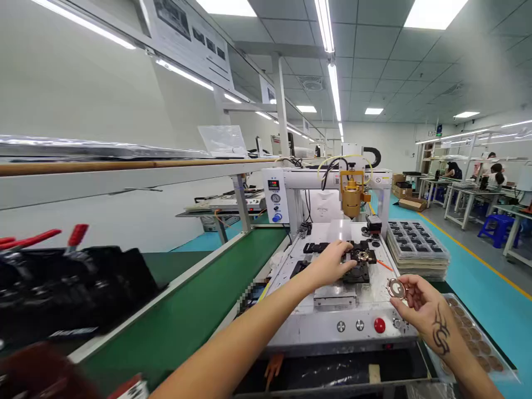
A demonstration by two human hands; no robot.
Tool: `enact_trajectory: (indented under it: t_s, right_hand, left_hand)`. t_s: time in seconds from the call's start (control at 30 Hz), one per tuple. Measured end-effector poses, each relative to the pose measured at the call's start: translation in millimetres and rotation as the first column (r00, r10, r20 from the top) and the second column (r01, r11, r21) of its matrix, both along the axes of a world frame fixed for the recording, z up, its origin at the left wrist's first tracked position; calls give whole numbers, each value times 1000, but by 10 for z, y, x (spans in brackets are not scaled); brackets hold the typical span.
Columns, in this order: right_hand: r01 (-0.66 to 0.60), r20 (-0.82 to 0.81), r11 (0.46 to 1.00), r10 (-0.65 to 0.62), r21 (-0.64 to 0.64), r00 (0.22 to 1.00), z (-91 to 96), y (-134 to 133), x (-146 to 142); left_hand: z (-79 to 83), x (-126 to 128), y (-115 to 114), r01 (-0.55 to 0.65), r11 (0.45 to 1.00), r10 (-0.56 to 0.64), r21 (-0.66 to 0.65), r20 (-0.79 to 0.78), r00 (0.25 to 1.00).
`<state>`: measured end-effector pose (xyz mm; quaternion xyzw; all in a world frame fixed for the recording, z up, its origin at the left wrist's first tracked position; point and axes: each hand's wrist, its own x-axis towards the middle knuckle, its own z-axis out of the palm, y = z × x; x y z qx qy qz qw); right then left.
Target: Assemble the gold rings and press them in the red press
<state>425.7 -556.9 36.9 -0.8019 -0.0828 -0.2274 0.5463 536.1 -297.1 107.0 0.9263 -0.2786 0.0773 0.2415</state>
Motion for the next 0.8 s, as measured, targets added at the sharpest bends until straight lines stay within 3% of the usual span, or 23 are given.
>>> enact_trajectory:
  t_s: [0.17, 0.4, 0.6, 0.7, 0.8]
  right_hand:
    - [79, -24, 989, -76, 125, 997, -75, -365, -178]
    - [121, -110, 981, -105, 154, 988, -188, -889, -235]
    - [102, -20, 979, -100, 176, 995, -160, -780, -35]
    - [63, 38, 981, -71, 184, 997, -215, -666, 154]
    - [-38, 47, 995, 33, 95, 998, -254, -560, 407]
  left_hand:
    - [-87, 740, -554, -4, 985, 23, 175, -106, 994]
    - [-101, 1204, -628, 57, 929, 63, 366, -309, 949]
    - [-40, 1235, -749, 55, 936, 63, 347, -321, 945]
    - [-13, 1109, -752, 43, 969, 26, 243, -270, 963]
    - [88, 930, -616, 35, 997, -24, 66, -159, 987]
